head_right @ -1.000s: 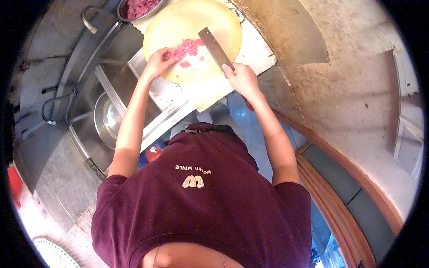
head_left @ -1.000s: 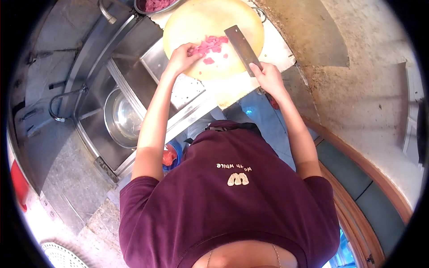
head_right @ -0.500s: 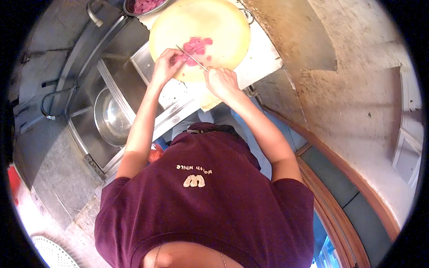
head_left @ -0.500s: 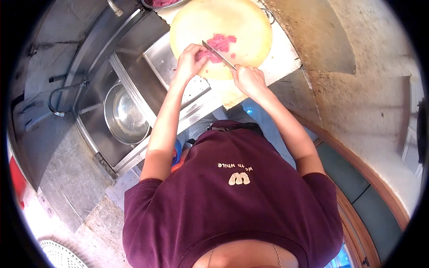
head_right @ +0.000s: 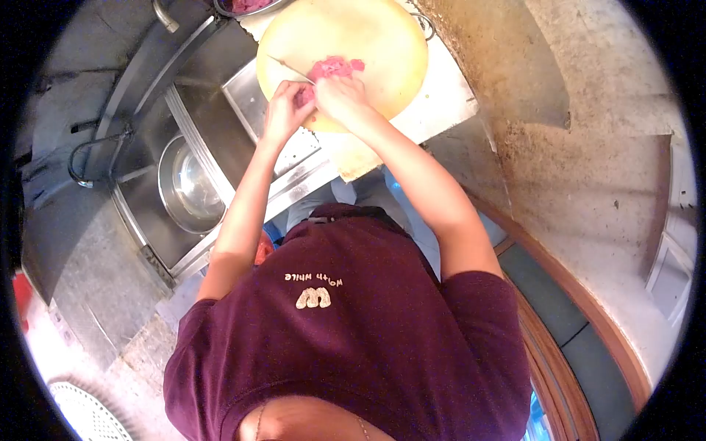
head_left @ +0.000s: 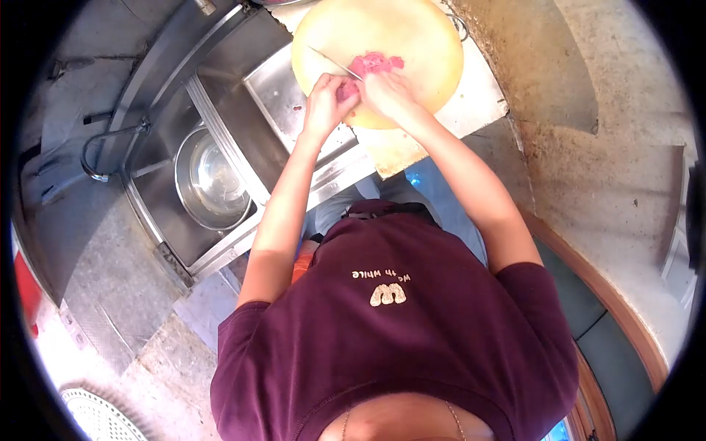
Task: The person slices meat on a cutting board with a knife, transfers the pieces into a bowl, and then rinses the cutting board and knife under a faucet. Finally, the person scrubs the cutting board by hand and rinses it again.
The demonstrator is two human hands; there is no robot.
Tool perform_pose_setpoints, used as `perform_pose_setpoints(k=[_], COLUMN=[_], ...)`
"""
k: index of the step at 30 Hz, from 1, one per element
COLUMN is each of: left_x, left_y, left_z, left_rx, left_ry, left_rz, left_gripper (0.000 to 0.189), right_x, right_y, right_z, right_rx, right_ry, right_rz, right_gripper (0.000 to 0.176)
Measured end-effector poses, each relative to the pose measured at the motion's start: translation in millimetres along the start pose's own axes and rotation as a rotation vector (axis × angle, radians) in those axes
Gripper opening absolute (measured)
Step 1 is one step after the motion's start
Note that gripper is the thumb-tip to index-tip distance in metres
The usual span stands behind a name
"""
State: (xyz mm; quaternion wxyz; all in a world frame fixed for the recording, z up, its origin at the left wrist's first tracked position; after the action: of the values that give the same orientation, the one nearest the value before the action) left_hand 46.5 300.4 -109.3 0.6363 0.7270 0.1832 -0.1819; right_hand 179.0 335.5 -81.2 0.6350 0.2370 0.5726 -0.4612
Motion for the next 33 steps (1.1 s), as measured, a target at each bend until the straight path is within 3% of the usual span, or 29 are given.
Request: perform_pose_setpoints(k=[4, 7, 15, 18, 20, 21, 23, 24, 26, 31, 33], left_x=[-3.8, 8.3, 27.0, 27.8, 28.5, 28.3, 23.9, 20.5, 15.3, 7.7, 11.0], left_y=[7.9, 7.7, -4.8, -2.1, -1.5, -0.8, 7.1, 11.1, 10.7, 0.5, -3.3], left_z=[-8.6, -32.7, -41.8, -47.3, -45.1, -44.1, -30.8, -28.0, -16.1, 15.3, 19.3], left_rx=[-0.022, 0.329, 0.241, 0.279, 0.192, 0.151, 0.244, 0.299, 0.264, 0.164, 0.108], left_ry=[0.078, 0.165, 0.002, -0.025, -0.066, -0.084, -0.02, 0.013, 0.157, 0.37, 0.322], left_rz=[0.065, -0.02, 0.026, 0.001, -0.034, -0.052, -0.037, -0.031, -0.061, -0.188, -0.163], left_gripper=[0.024, 0.026, 0.017, 0.019, 0.019, 0.019, 0.021, 0.022, 0.024, 0.033, 0.04], right_x=[-20.5, -21.8, -6.7, -0.7, 2.8, -0.5, -15.2, 1.1, -15.8, -6.2, 11.0], right_y=[14.9, 24.1, 31.3, 30.5, 34.8, 38.9, 55.5, 72.0, 84.6, 118.8, 131.0], right_z=[53.1, 63.7, 33.9, -21.2, -43.8, -42.9, -33.6, -29.9, 2.0, 58.6, 74.2], right_rx=[0.22, 0.311, 0.252, 0.269, 0.249, 0.257, 0.266, 0.218, 0.345, 0.445, 0.511], right_ry=[0.091, 0.058, -0.064, 0.166, 0.202, 0.063, -0.219, -0.095, 0.06, -0.014, -0.029], right_rz=[-0.188, -0.121, -0.098, -0.21, -0.092, -0.231, -0.508, -0.88, -1.012, -1.078, -1.09], right_gripper=[0.031, 0.034, 0.032, 0.033, 0.034, 0.035, 0.037, 0.036, 0.036, 0.033, 0.033])
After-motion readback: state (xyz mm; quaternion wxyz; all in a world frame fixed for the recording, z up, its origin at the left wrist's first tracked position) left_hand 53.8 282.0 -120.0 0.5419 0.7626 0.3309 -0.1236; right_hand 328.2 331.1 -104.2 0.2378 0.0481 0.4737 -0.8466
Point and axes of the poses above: each hand's wrist, its own z-axis away from the middle knuckle, its own x-axis out of the palm, y = z × x, the point moved 3 cm from there along -z, towards the middle knuckle, and after that the axes turned 14 degrees about z, right-handed, at the moved point
